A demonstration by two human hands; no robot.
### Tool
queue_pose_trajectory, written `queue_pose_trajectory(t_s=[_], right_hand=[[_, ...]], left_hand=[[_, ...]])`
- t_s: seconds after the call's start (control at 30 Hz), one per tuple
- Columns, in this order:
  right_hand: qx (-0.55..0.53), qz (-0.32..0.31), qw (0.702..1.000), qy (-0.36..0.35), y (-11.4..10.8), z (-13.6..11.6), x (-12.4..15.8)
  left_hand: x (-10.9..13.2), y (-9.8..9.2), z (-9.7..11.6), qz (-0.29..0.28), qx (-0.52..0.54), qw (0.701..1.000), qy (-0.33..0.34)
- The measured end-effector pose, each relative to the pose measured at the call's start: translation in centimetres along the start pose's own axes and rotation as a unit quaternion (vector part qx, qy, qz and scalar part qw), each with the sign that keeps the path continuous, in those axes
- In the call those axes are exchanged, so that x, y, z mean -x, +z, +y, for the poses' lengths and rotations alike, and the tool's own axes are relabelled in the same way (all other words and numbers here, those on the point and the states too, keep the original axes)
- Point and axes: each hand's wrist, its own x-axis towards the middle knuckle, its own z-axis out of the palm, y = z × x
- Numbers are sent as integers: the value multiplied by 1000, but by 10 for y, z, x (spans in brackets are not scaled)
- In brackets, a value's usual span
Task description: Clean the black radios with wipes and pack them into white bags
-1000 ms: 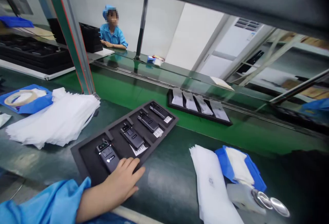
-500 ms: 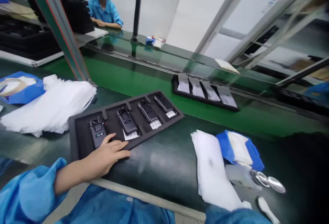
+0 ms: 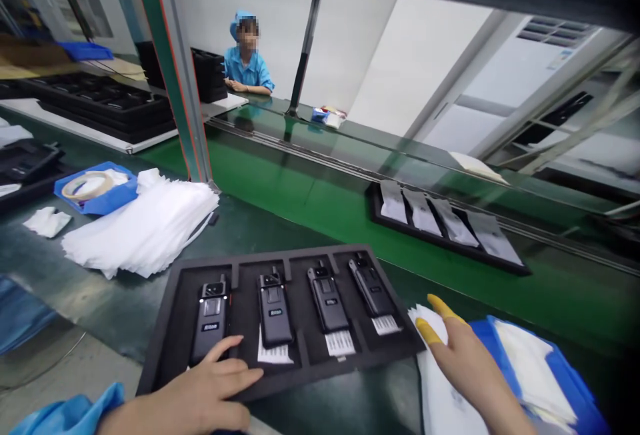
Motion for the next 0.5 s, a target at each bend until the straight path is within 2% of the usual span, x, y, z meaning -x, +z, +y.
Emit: queue_pose_trajectory(t_s=[0.1, 0.2, 0.4, 0.5], right_hand=[[-6, -62, 997, 51, 9, 25, -21], [-72, -111, 989, 65, 8, 35, -21], [-103, -69, 992, 32, 4, 14, 9], [-97, -54, 993, 41, 9, 6, 22]], left_hand=[[-1, -3, -3, -26, -5, 999, 23], [-4, -9, -19, -45, 0, 999, 12], [-14, -25, -72, -1, -4, 1000, -10], [-20, -32, -95, -10, -18, 1000, -10]])
